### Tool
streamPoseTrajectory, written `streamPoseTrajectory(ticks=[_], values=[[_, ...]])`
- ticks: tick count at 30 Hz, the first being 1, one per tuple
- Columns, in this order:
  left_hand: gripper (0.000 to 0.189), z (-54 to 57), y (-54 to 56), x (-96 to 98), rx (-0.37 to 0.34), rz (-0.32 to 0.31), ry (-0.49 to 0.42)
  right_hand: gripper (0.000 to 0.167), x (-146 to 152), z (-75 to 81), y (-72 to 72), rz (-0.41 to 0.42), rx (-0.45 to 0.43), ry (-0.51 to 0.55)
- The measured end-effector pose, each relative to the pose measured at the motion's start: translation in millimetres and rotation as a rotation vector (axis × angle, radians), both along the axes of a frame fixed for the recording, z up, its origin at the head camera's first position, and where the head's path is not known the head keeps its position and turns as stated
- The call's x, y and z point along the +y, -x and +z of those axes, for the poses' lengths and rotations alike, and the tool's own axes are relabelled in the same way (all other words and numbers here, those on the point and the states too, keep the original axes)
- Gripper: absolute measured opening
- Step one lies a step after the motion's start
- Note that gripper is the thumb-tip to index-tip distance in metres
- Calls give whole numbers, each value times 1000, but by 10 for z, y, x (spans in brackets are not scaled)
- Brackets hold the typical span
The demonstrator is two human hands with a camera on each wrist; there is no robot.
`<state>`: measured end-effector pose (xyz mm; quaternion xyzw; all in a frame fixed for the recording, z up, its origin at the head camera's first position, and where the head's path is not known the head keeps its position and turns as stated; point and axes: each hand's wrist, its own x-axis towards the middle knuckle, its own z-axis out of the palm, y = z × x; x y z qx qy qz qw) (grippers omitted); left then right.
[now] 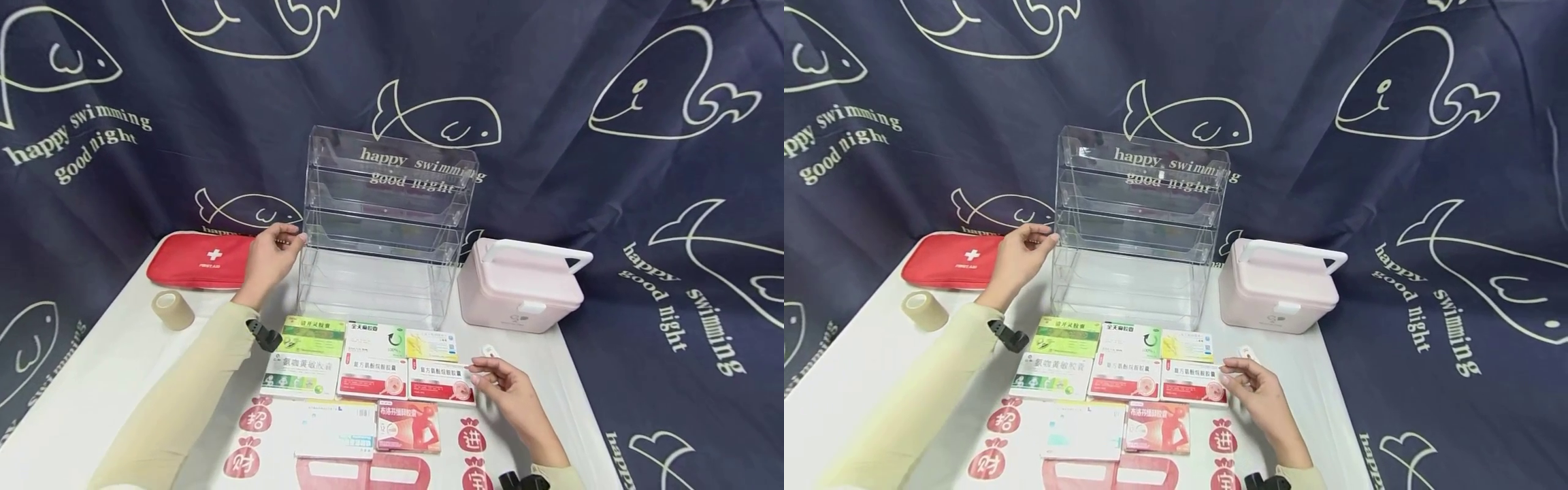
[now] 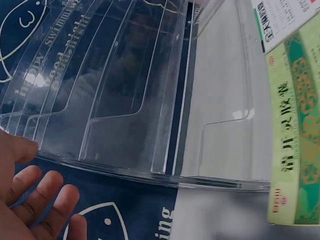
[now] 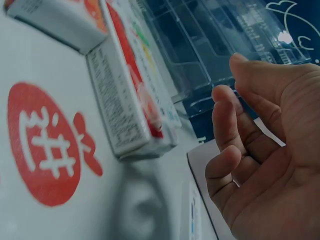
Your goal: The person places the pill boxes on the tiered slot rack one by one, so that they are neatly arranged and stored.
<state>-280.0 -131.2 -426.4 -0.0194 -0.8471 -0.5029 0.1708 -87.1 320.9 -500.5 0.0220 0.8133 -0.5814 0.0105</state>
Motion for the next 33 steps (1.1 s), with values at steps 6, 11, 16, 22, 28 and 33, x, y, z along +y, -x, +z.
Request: streamPoseTrajectory(ticks=[6,11,16,22,28,33], values=[[21,69,25,29,22,10,60,37,7,-62,-3,-50,-53,-62],[18,72,38,47,30,22,66,38,-38,-122,15,-92,-70,-257],[17,70,36,42,43,34,74,46,-87,-171,26,-99,-79,-484],[16,64,26,34,51,33,61,54,-100,-227,51,-63,-90,-551],[16,43,33,26,51,16,40,65,-111,-234,48,-41,-132,-519],[17,38,26,19,40,1,30,66,-109,-228,42,-40,-160,-499]])
